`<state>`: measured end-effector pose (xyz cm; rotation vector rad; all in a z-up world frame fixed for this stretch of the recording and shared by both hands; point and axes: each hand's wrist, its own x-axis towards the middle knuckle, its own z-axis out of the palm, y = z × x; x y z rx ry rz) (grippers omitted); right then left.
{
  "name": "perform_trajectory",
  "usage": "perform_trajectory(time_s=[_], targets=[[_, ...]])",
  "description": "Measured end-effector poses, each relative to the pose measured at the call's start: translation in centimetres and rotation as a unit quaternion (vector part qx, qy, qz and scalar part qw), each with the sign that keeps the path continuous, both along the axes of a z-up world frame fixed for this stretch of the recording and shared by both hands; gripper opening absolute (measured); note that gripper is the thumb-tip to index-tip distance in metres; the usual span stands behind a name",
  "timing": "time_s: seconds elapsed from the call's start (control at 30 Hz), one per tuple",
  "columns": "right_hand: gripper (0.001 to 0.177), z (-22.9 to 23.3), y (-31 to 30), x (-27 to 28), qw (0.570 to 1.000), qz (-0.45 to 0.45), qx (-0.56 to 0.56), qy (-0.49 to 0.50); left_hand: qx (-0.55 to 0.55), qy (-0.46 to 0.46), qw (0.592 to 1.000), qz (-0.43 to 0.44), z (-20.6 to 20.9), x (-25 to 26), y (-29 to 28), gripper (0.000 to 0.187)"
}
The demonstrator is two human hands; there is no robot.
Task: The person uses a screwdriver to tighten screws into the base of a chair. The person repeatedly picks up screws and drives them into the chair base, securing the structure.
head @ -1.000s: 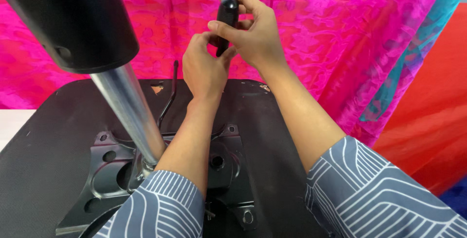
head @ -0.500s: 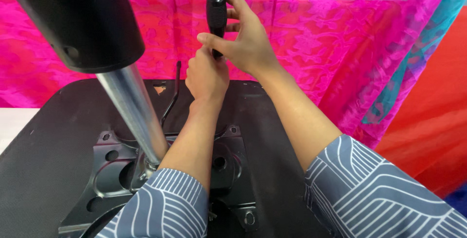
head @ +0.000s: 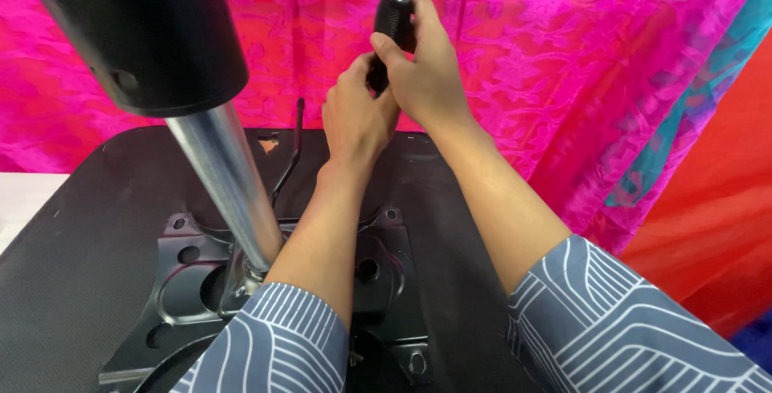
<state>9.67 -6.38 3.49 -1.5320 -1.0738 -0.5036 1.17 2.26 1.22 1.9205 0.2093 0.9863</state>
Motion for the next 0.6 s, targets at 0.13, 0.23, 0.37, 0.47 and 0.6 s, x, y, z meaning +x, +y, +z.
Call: perform_trajectory(time_s=[0.13,0.23,0.37,0.47,0.6], targets=[[0.051,0.0,-0.4,-0.5,0.994,-0.104,-0.033,-0.02,0.023,0.004,0.999,0.03,-0.2,0.3,0.0,0.034],[0.051,0.1,-0.7,-1.2,0.991,-0.12,-0.051,-0.042,-0.023,0.049,0.998,0.039,-0.2,0.0,0.3,0.032],[0.046,-0.1,-0.6,-2.0,0.994,-0.097,-0.043,0.024,-0.032,0.021,0.997,0.061,0.0,-0.3,0.3,0.03],[0.045,-0.4,-0.7,-2.3,0.999,-0.032,-0.042,0.014,-0.039,0.023,0.995,0.094,0.0,-0.4,0.2,0.023],[0.039,-0.3,-0.9,-2.3,0.989,-0.111,-0.093,0.017,-0.042,0.024,0.994,0.093,-0.2,-0.1,0.4,0.021]])
